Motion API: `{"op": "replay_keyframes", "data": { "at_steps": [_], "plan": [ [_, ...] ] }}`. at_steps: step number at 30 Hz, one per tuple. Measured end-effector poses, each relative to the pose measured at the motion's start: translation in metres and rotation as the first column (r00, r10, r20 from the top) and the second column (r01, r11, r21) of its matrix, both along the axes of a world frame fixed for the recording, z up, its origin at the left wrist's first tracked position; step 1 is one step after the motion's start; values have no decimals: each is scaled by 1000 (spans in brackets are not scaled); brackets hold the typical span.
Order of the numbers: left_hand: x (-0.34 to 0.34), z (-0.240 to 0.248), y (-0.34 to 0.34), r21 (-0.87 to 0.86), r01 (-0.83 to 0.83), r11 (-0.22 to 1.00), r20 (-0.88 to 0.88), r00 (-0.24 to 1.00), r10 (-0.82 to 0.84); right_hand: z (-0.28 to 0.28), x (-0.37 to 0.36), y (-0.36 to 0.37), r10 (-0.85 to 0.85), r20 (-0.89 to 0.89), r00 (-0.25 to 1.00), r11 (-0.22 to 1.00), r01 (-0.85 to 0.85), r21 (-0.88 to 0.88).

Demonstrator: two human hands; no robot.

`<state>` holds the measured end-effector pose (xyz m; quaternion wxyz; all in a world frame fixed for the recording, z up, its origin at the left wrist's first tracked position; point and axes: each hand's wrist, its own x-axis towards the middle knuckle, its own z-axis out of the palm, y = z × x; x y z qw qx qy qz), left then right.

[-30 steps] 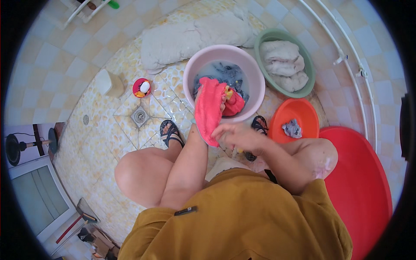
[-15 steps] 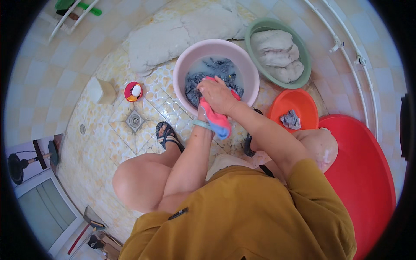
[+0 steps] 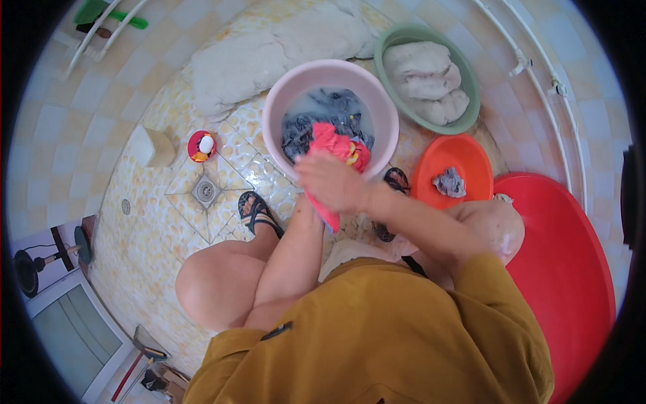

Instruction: The person hand-washes clothes by scrubbing them with soap over a basin of water, wrings them out, and places them into an adjacent basin. The person then transfers additional clothing items from a red tub into the basin.

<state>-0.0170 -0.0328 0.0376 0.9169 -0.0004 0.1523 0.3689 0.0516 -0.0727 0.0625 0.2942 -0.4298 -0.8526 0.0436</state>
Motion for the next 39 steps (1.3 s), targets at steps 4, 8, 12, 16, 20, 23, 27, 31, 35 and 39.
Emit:
{"op": "replay_keyframes", "data": {
  "at_steps": [4,8,12,16,20,23,27,31,35,39],
  "plan": [
    [6,-6,-5,-12,8,1000,-58,998,-9,-3,46,57,-337,72,939,688,298,-662],
    [1,-46,2,374,384,844,-648,759,-59,15,23,33,-574,-165,802,592,267,-760],
    [5,-37,8,161,109,981,-299,953,-57,15,-14,-24,-268,-236,934,945,209,-250],
    [4,-35,10,283,166,945,-412,911,-37,1,3,9,-79,65,995,996,83,-45],
    [11,-43,5,652,351,673,-612,768,192,-14,43,60,-257,95,962,896,274,-350],
    [23,-36,3,42,49,998,-182,982,-41,-33,62,61,-475,-63,878,595,268,-758],
    [8,-37,11,86,82,993,-259,964,-57,-3,-2,4,-285,-150,947,916,222,-335],
    [2,-40,14,337,208,918,-491,871,-18,4,10,25,-118,37,992,989,120,-81],
    [12,-40,10,640,740,208,-739,518,431,-33,71,59,-463,-91,882,686,292,-667],
    [15,-20,10,94,148,984,-431,897,-94,-29,50,36,-671,-232,704,461,151,-875]
  ]
}}
